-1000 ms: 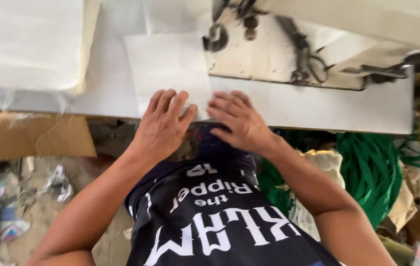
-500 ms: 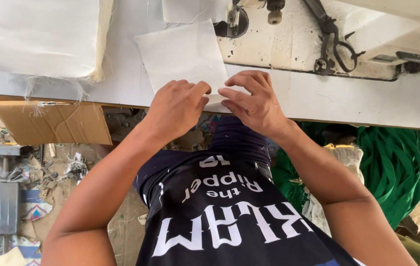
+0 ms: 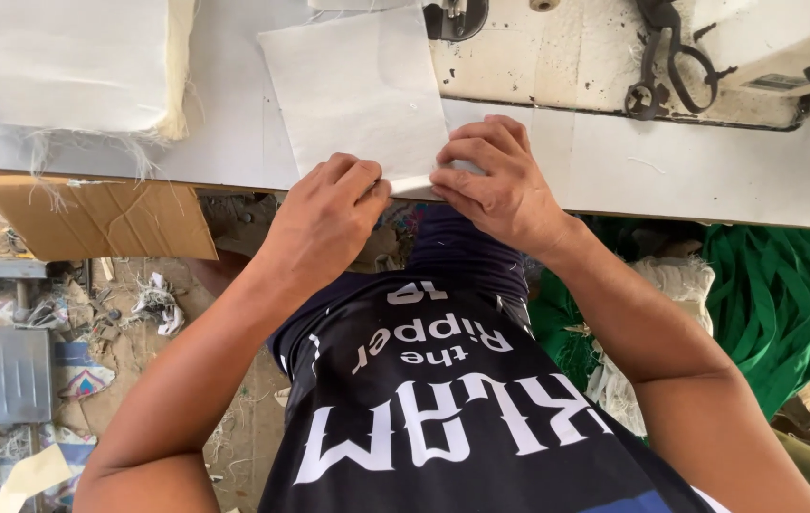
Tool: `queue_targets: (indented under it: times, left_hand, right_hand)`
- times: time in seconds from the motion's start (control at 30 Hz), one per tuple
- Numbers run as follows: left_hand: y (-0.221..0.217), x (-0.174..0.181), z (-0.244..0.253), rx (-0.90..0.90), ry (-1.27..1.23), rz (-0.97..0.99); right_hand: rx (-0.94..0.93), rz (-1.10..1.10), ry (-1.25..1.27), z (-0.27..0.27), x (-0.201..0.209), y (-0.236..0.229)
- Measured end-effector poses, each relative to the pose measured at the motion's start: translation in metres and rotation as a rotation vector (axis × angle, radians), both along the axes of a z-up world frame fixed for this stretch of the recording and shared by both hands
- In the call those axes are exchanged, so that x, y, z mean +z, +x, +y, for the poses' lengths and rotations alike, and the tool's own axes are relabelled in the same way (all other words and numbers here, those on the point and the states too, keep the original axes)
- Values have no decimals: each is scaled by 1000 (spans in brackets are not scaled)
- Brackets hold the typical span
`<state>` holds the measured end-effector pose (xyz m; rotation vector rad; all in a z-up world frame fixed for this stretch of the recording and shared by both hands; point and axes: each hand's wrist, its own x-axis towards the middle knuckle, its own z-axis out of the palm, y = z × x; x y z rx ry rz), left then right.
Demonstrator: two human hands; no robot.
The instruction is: Folding and sewing small rectangular pieces of white fabric using an industrial sewing machine.
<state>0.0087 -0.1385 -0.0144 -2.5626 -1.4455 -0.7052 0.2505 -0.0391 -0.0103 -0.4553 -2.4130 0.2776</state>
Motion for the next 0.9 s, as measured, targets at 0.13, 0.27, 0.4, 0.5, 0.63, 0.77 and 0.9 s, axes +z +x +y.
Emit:
queue_targets:
  times: [0.13, 0.27, 0.4, 0.5, 0.63, 0.77, 0.9]
  left_hand:
    - [3, 2, 1, 42, -86, -52]
    - [0, 13, 4, 112, -236, -121]
    - [-13, 19, 6, 151, -212, -125]
    - [-22, 16, 6, 156, -249, -198]
    - [-25, 17, 8, 273, -327, -270]
    - [-24, 15, 11, 338, -319, -224]
    - [-24, 25, 15, 316, -298, -149]
  right_hand:
    - [-11, -38, -46, 1, 2, 0]
    - [-41, -124, -151, 5, -2, 2]
    - [-5, -256, -274, 9, 17, 4]
    - [-12, -277, -310, 12, 19, 2]
    - [-35, -263, -374, 16, 20, 1]
    - [-52, -230, -421, 19, 17, 0]
    - [-74, -228, -433, 21, 19, -2]
